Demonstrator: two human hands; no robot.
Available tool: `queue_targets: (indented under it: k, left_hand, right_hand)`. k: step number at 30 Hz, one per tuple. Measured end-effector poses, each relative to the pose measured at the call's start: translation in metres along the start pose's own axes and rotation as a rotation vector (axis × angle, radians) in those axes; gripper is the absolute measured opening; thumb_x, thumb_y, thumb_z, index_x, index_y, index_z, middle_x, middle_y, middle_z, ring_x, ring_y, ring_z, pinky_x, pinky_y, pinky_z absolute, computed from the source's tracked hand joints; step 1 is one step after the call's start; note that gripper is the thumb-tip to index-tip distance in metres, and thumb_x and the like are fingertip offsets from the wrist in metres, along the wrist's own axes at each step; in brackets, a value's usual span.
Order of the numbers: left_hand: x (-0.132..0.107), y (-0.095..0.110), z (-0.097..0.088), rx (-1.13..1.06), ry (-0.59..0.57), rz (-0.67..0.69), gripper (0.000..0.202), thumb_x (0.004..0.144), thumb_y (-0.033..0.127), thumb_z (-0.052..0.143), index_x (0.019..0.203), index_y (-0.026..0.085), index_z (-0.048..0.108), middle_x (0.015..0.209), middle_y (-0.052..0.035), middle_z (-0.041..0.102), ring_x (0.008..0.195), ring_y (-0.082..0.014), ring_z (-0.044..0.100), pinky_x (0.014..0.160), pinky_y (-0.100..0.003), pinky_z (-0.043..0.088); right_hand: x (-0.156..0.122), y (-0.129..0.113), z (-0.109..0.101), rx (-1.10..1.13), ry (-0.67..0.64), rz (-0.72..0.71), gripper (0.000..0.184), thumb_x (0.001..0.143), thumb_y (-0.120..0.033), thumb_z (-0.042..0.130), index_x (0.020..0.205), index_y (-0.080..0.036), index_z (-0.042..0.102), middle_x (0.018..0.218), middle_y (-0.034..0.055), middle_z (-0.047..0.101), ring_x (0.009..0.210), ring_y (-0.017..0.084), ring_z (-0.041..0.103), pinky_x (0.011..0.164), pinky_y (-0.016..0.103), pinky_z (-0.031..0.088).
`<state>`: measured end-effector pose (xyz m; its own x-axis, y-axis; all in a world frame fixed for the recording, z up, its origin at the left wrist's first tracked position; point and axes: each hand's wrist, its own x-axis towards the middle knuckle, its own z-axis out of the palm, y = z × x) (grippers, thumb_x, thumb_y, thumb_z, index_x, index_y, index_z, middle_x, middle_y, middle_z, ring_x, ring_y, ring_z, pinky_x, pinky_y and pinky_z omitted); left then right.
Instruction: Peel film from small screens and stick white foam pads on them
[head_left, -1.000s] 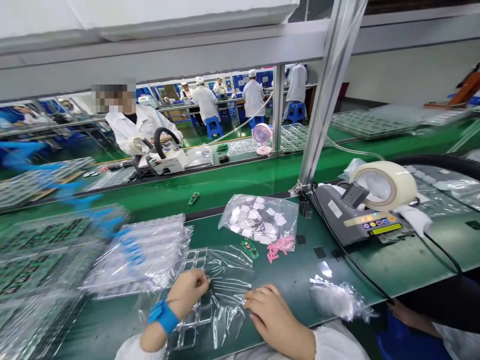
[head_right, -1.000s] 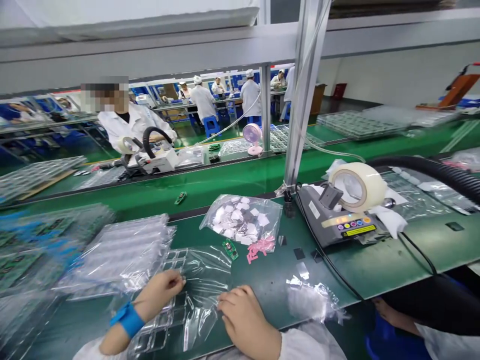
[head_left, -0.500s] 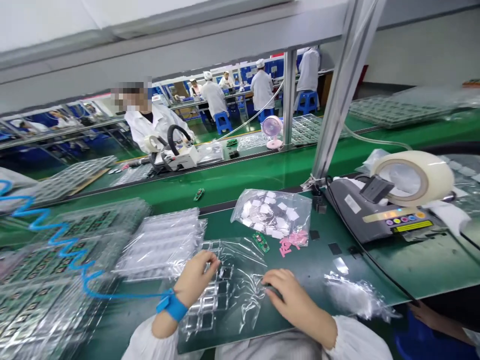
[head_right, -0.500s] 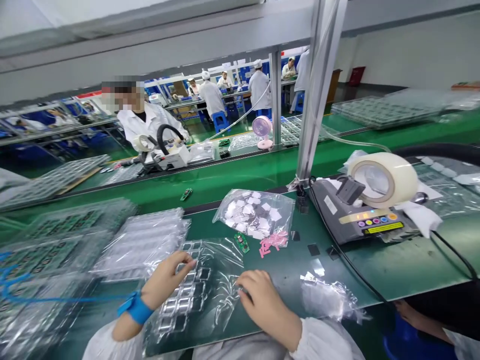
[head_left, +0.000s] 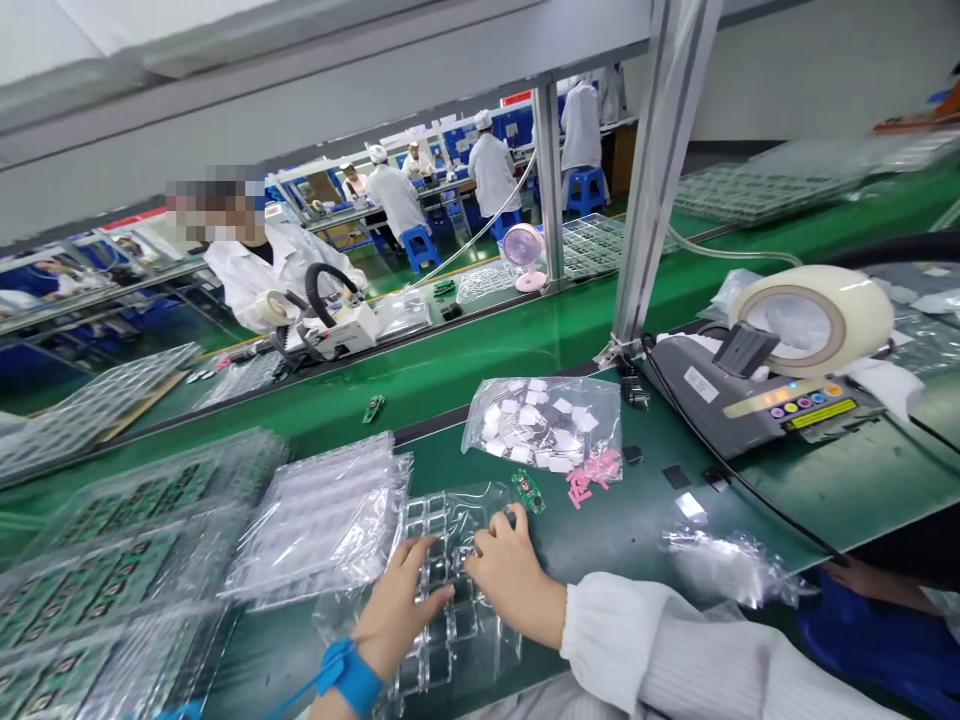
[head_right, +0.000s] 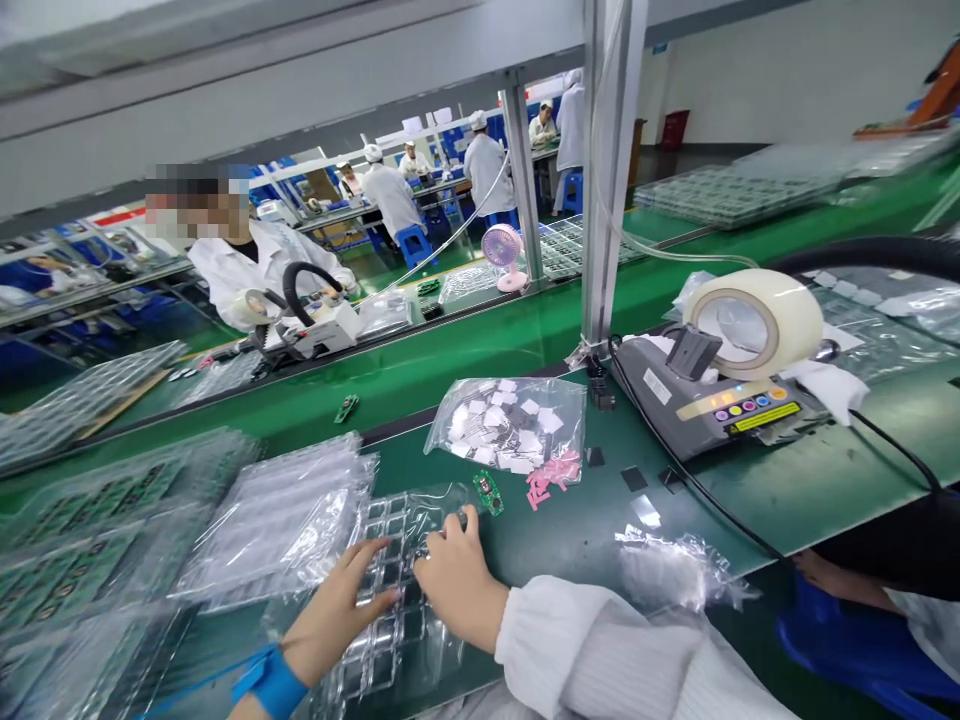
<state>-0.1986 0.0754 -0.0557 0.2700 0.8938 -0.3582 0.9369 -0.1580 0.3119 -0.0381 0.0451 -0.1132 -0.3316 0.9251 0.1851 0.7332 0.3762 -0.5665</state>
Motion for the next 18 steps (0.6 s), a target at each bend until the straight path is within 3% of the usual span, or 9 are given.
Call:
queue_targets:
  k: [4,6,8,10,12,15,18]
  left_hand:
    - [0.006,-0.01,0.005,-0.009,-0.005,-0.005,0.07,0.068,0.04,0.051,0.126,0.002,0.041,0.136,-0.0258,0.041,0.127,-0.0356,0.04,0.103,-0.047,0.036]
    - [0.01,-0.011,0.005,-0.059,0.018,-0.048,0.078,0.068,0.045,0.051,0.129,-0.001,0.038,0.138,-0.0273,0.039,0.13,-0.0375,0.035,0.105,-0.049,0.033]
    - [0.01,-0.003,0.002,-0.157,0.035,-0.096,0.083,0.068,0.053,0.05,0.133,0.003,0.034,0.142,-0.024,0.036,0.132,-0.037,0.031,0.106,-0.051,0.031]
    - [0.008,0.017,-0.001,-0.304,0.032,-0.078,0.082,0.069,0.057,0.05,0.135,0.013,0.033,0.145,-0.0166,0.034,0.134,-0.034,0.029,0.106,-0.05,0.032]
    - [0.005,0.048,-0.001,-0.506,0.013,0.039,0.077,0.068,0.057,0.055,0.132,0.019,0.038,0.142,-0.0115,0.041,0.133,-0.0307,0.033,0.105,-0.046,0.034]
    - [0.006,0.1,0.006,-0.802,-0.056,0.185,0.06,0.064,0.054,0.062,0.112,0.02,0.056,0.123,-0.0123,0.06,0.12,-0.0302,0.05,0.1,-0.04,0.042]
    - [0.013,0.139,0.012,-0.967,-0.072,0.161,0.052,0.061,0.056,0.066,0.096,0.018,0.062,0.109,-0.0126,0.067,0.107,-0.0296,0.059,0.095,-0.038,0.047]
  right_hand:
    - [0.0,0.005,-0.005,0.042,0.084,0.061,0.013,0.08,-0.011,0.057,0.072,-0.019,0.062,0.082,0.0025,0.061,0.09,0.022,0.045,0.097,0.055,0.016]
    - [-0.007,0.01,-0.02,0.084,0.159,0.139,0.013,0.085,-0.017,0.054,0.076,-0.022,0.061,0.083,-0.0008,0.06,0.087,0.019,0.046,0.095,0.051,0.021]
    - [-0.019,0.012,-0.04,0.128,0.237,0.218,0.013,0.088,-0.022,0.052,0.079,-0.024,0.06,0.084,-0.0029,0.059,0.087,0.017,0.048,0.092,0.046,0.026]
    - [-0.034,0.011,-0.06,0.162,0.295,0.261,0.01,0.088,-0.024,0.053,0.08,-0.025,0.059,0.082,-0.0045,0.059,0.086,0.015,0.049,0.091,0.042,0.029]
    - [-0.048,0.008,-0.076,0.225,0.371,0.249,0.009,0.086,-0.022,0.054,0.079,-0.024,0.058,0.08,-0.0051,0.058,0.084,0.014,0.051,0.091,0.04,0.03]
    - [-0.063,0.009,-0.092,0.348,0.511,0.185,0.01,0.086,-0.019,0.051,0.078,-0.022,0.056,0.079,-0.0041,0.058,0.081,0.012,0.053,0.092,0.037,0.032]
    - [-0.075,0.029,-0.109,0.251,0.467,0.251,0.01,0.086,-0.018,0.05,0.086,-0.024,0.057,0.086,-0.0033,0.061,0.084,0.011,0.056,0.089,0.028,0.039]
